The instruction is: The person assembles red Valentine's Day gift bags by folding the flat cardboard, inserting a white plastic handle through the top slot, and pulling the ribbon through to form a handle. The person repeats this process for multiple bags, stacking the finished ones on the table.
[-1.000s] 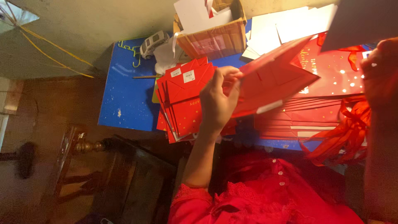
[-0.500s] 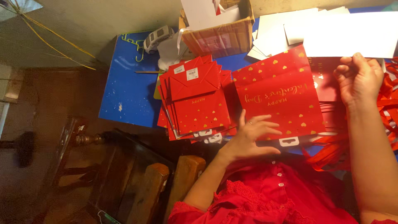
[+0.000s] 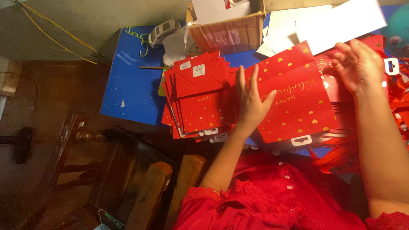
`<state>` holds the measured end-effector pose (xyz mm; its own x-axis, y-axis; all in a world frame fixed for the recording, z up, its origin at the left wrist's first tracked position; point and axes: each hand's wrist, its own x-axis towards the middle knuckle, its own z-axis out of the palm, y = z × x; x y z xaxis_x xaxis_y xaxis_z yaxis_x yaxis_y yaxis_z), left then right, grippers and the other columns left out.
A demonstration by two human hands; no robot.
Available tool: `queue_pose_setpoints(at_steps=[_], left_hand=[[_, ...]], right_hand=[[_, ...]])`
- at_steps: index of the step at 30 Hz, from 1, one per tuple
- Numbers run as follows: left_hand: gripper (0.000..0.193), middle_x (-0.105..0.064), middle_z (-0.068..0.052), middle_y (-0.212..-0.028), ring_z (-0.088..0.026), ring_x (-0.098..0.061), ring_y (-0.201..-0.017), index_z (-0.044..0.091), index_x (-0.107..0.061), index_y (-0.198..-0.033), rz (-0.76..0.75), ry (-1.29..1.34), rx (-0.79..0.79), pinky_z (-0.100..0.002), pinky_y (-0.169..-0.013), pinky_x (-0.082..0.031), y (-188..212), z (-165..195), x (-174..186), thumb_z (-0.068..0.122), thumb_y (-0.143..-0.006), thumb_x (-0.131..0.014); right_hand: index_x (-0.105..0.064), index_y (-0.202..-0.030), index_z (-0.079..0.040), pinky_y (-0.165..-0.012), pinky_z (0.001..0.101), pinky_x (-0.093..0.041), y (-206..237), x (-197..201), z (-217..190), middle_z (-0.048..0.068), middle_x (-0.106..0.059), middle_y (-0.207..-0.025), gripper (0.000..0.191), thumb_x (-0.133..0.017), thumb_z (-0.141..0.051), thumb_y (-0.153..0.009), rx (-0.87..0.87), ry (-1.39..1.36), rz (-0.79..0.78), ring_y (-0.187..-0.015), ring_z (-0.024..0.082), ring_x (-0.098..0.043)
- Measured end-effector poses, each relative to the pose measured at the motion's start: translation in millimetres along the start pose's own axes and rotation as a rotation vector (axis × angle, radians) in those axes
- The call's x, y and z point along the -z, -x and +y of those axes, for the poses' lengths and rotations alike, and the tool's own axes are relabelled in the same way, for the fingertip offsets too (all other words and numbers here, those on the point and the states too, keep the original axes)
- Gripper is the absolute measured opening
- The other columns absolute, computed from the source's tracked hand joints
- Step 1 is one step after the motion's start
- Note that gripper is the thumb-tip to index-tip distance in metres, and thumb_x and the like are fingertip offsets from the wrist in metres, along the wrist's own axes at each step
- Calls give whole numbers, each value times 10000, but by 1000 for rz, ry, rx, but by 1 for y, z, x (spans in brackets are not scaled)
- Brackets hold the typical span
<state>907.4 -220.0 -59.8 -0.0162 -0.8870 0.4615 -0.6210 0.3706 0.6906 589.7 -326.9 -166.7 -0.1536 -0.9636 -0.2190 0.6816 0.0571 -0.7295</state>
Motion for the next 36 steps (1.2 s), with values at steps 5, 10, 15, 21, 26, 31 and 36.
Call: queue_pose_setpoints(at_steps=[5, 10, 15, 21, 26, 31, 36], left_hand=[[984, -12, -392, -1672, -513, -123, -1577, 39, -156, -1631, 97, 61, 71, -578, -1265, -200, 4, -11, -1, 170, -887, -786], [903, -211, -303, -1688, -421, -251, -1591, 25, -154, -1651, 72, 272, 180, -485, -1289, -262, -3, -29, -2, 75, -940, -708], [869, -412, -239, -1604, -349, -411, -1510, 47, -226, -1637, 23, 310, 153, -440, -1253, -338, -8, -34, -7, 28, -915, -710], [708, -535, -167, -1545, -313, -604, -1369, 105, -409, -1570, -150, 566, 264, -408, -1141, -505, -12, -49, -8, 0, -914, -654], [648, -542, -165, -1589, -308, -520, -1499, 87, -565, -1507, -239, 457, 102, -408, -1251, -413, -6, -51, -2, 15, -881, -719], [752, -393, -218, -1601, -325, -374, -1505, 128, -448, -1517, -213, 530, 247, -451, -1192, -362, 6, -48, 0, 288, -870, -795], [464, -471, -239, -1599, -304, -493, -1476, 113, -619, -1441, -189, 455, 308, -412, -1111, -515, 19, -55, -5, 213, -999, -719]], right_hand=[[-617, -1408, -14, -821, 378, -611, 28, -20, -4, 127, -701, -1199, 290, -605, -146, -1150, -11, 229, -59, -918, 210, -692], [-567, -1474, -4, -809, 308, -560, 53, -60, -19, 89, -665, -1295, 387, -594, -212, -1149, -7, 356, -193, -989, 156, -674], [-543, -1501, -102, -826, 232, -492, 77, -92, -32, 21, -611, -1361, 510, -664, -163, -1009, 100, 787, -205, -1087, 74, -609], [-576, -1400, -75, -907, 236, -522, 77, -63, -33, 38, -649, -1229, 446, -680, -26, -969, 86, 722, -301, -1074, 97, -631], [-641, -1302, 6, -807, 292, -468, 79, -27, -26, 109, -598, -1072, 214, -608, 16, -1091, 60, 857, -256, -939, 129, -569], [-628, -1361, -22, -879, 238, -574, 92, -27, -25, 63, -673, -1235, 281, -555, -71, -1095, 124, 744, -168, -1058, 97, -677], [-607, -1390, -7, -773, 275, -584, 103, -33, -26, 74, -687, -1162, 317, -583, -166, -1116, 30, 730, -82, -954, 131, -683]])
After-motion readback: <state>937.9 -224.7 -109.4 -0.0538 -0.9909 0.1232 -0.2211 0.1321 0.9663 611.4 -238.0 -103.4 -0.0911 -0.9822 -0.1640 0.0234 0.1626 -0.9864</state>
